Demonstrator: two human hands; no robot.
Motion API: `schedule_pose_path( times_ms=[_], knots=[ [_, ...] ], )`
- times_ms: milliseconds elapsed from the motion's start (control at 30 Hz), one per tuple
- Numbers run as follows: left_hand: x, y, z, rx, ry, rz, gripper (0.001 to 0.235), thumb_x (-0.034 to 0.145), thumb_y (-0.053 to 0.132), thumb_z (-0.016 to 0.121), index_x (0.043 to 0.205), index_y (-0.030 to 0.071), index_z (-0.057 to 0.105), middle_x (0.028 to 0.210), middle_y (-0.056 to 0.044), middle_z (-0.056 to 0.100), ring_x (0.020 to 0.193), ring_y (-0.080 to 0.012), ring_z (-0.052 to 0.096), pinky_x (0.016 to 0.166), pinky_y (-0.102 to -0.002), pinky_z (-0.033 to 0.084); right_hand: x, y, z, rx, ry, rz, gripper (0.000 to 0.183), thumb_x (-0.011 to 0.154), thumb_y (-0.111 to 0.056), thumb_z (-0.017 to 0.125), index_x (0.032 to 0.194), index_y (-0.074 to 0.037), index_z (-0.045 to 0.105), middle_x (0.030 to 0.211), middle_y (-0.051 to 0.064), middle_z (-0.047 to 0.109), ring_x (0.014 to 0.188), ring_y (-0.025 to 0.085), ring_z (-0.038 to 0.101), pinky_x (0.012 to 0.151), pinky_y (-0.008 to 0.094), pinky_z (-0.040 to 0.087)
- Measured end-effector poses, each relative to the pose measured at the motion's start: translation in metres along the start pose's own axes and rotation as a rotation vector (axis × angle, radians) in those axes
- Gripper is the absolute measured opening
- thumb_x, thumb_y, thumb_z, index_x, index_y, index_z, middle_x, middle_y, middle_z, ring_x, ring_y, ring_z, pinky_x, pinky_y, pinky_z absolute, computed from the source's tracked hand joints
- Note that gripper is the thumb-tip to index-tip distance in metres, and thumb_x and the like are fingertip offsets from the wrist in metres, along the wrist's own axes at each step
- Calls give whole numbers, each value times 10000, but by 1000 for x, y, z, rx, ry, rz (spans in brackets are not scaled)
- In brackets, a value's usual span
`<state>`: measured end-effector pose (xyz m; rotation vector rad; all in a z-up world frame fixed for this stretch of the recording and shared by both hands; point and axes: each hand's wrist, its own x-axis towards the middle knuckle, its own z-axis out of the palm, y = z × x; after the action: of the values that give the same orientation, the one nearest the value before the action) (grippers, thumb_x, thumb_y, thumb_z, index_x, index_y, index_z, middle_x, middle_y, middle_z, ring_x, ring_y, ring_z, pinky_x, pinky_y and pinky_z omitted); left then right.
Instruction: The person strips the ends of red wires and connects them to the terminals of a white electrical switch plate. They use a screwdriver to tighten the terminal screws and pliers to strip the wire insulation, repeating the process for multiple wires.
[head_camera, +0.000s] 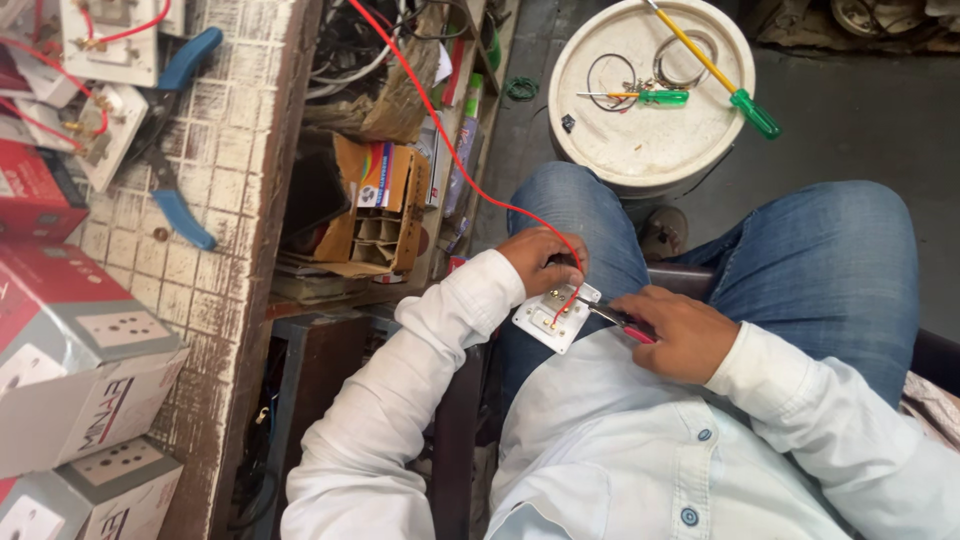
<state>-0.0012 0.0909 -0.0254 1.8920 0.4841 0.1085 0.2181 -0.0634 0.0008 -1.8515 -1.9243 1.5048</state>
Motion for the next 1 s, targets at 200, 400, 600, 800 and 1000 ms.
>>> schedule_pose_path(
  times_ms=[200,400,600,800,1000],
  knots=[
    [1,-4,7,-42,0,27,124,865,125,722,958,53,682,896,-90,761,872,-232,756,786,-355,568,4,-7,-4,-31,1,-10,640,706,-199,710,1335,-136,609,1116,122,647,1051,301,656,906,377,518],
    [-1,2,6,-20,75,-56,125,869,138,735,958,53,712,891,-86,763,856,-217,745,786,-342,562,6,1,-1,-69,19,84,461,734,-188,683,1190,-120,690,1062,111,728,1035,289,699,918,370,537],
    [-18,17,20,-339,450,-123,151,877,83,783,1007,23,738,956,-118,746,845,-166,696,762,-291,556,-8,4,-13,99,303,-350,659,601,-90,685,1246,-28,573,1177,176,601,1100,372,604,932,419,486],
    [-33,55,64,-1235,797,69,208,915,-7,756,1055,51,614,983,-168,722,840,-195,718,739,-325,597,-26,-32,-8,-18,673,-457,707,530,-61,665,1230,-14,573,1232,207,571,1141,406,571,973,483,445],
    [-28,81,86,-1306,916,153,214,906,-22,769,981,42,579,1025,-181,724,880,-210,735,789,-357,619,-30,-55,-17,-24,756,-503,716,527,-63,683,1234,-26,574,1265,227,534,1151,424,557,971,502,433]
  ],
)
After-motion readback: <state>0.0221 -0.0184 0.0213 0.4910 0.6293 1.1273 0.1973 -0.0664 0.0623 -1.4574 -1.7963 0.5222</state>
